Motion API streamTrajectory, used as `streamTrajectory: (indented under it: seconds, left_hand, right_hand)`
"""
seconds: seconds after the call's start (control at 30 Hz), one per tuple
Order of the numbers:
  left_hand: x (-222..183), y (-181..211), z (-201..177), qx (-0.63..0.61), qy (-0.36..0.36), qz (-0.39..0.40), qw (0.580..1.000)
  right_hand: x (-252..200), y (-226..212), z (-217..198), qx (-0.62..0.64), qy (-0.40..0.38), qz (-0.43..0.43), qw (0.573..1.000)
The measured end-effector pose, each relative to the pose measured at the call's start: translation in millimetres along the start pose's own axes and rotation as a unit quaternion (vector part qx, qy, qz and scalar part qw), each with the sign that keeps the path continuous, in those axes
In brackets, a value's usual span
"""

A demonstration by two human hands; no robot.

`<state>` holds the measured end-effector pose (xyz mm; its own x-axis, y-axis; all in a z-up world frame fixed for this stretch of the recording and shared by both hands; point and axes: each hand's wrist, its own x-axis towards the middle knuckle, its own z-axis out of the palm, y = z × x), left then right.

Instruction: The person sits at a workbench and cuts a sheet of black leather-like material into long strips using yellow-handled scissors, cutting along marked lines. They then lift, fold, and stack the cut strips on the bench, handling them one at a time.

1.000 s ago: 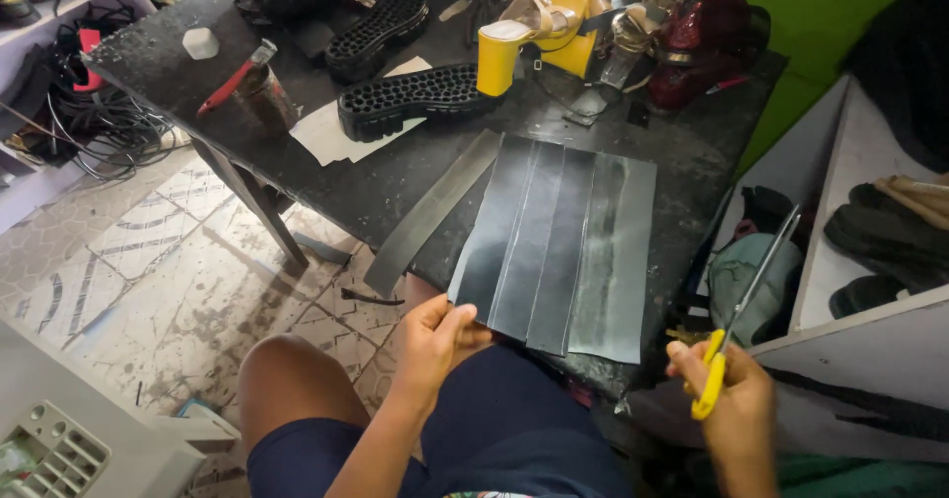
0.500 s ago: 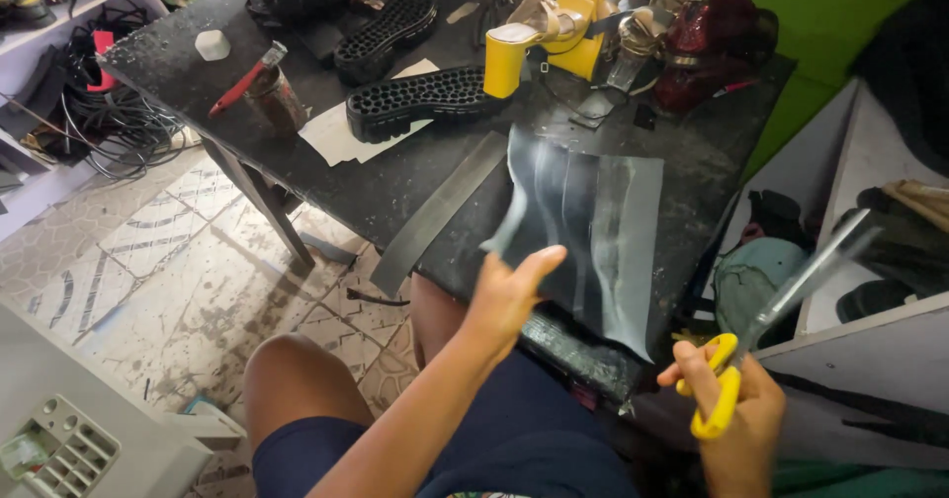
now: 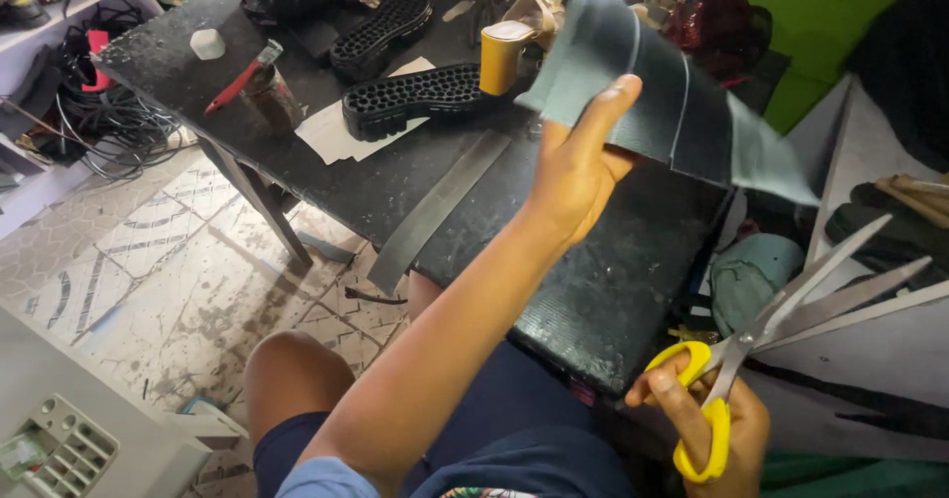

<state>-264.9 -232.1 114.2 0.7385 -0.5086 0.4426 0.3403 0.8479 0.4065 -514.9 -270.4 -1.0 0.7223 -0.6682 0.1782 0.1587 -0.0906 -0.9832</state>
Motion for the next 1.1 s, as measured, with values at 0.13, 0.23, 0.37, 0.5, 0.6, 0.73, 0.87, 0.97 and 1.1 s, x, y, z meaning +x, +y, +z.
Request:
streamTrajectory:
  seconds: [0.13, 0.23, 0.37, 0.5, 0.6, 0.73, 0.87, 0.97, 1.1]
  left_hand:
    - [-38.6, -13.0, -29.3, 0.015, 0.059, -0.032, 0.998]
    - [-87.8, -30.3, -55.1, 0.17, 0.189, -0.104, 0.961]
    - [-139.8, -43.4, -76.4, 0.188, 0.218, -0.208, 0.935]
    - [-158.0, -35.0, -90.5, 0.22, 0.185, -0.234, 0.929]
    - [-165.5, -47.2, -106.5, 0.246, 0.14, -0.178, 0.942]
    - [-150.9, -1.6, -28.8, 0.475, 0.029, -0.011, 0.879]
    - [-139.1, -2.5, -15.5, 0.562, 0.056, -0.061, 0.823]
    - [-131.9, -5.4, -16.4, 0.585, 0.008, 0.003, 0.811]
    - [-123.4, -3.8, -13.2, 0.581, 0.018, -0.057, 0.811]
  right_hand:
    - [-2.2, 4.1, 4.0, 0.007, 0.0, -0.035, 0.999]
    - [-4.0, 9.7, 6.1, 0.013, 0.008, -0.065, 0.998]
    - [3.2, 16.1, 3.3, 0.01, 0.019, -0.039, 0.999]
    - [9.3, 17.5, -2.3, 0.018, -0.005, 0.026, 0.999]
    - [15.7, 5.7, 8.3, 0.027, 0.012, 0.064, 0.997]
    - [11.9, 1.9, 20.1, -0.03, 0.082, 0.026, 0.996]
    - [26.1, -23.4, 33.9, -0.15, 0.116, -0.226, 0.955]
    - [50.1, -34.5, 38.2, -0.238, 0.075, -0.28, 0.927]
    - [79.9, -30.9, 44.4, -0.302, 0.006, -0.231, 0.925]
